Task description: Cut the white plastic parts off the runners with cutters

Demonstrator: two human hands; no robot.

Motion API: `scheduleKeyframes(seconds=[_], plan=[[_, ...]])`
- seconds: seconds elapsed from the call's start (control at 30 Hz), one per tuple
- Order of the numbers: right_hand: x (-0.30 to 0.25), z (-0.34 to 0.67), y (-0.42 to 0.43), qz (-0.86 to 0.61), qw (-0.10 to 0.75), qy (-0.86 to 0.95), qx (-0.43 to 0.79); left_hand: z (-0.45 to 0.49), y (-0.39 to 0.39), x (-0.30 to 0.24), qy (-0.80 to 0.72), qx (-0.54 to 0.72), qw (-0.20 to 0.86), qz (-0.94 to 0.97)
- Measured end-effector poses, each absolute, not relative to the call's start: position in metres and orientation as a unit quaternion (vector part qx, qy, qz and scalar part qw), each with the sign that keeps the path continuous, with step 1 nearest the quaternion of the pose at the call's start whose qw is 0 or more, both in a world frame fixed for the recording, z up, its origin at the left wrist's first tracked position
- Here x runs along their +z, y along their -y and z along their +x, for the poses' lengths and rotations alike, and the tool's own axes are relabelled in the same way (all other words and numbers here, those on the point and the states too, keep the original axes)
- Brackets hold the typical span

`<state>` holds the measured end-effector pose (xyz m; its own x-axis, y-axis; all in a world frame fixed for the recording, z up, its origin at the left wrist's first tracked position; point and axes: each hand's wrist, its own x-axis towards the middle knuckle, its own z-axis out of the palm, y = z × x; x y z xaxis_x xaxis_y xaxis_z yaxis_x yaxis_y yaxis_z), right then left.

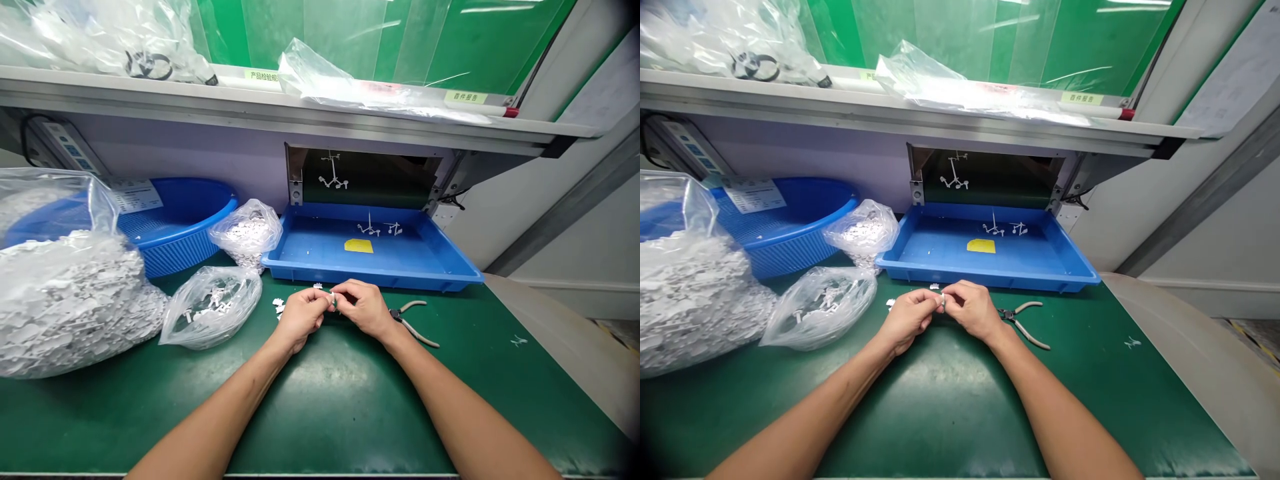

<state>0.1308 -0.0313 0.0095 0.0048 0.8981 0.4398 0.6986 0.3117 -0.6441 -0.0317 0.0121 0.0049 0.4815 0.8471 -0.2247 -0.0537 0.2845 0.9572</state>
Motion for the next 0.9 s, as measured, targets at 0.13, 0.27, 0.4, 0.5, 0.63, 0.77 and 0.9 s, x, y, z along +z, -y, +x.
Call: scheduleKeyframes(seconds=[0.13, 0.27, 0.4, 0.5, 0.63, 0.77, 0.9], plan=[[0.01, 0.133, 0.031, -0.563, 0.408, 0.707, 0.128, -0.033, -0.012, 0.004, -0.392, 0.314, 0.697, 0.512], [0.012, 0.134, 0.031, -0.556, 0.396, 0.72, 0.127, -0.034, -0.015, -0.001, -0.386, 0.306, 0.686, 0.535], [0.016, 0.137, 0.031, -0.536, 0.393, 0.731, 0.154, -0.036, -0.018, 0.0, -0.367, 0.291, 0.701, 0.538], [0.016, 0.133, 0.031, -0.559, 0.447, 0.661, 0.224, -0.035, -0.017, 0.004, -0.361, 0.336, 0.697, 0.521], [0.011, 0.119, 0.029, -0.56, 0.547, 0.456, 0.424, -0.032, -0.011, 0.01, -0.354, 0.427, 0.638, 0.535], [0.01, 0.107, 0.029, -0.535, 0.565, 0.408, 0.476, -0.031, -0.009, 0.012, -0.377, 0.442, 0.589, 0.562], [0.015, 0.111, 0.031, -0.521, 0.565, 0.397, 0.502, -0.034, -0.015, 0.01, -0.357, 0.422, 0.632, 0.542]])
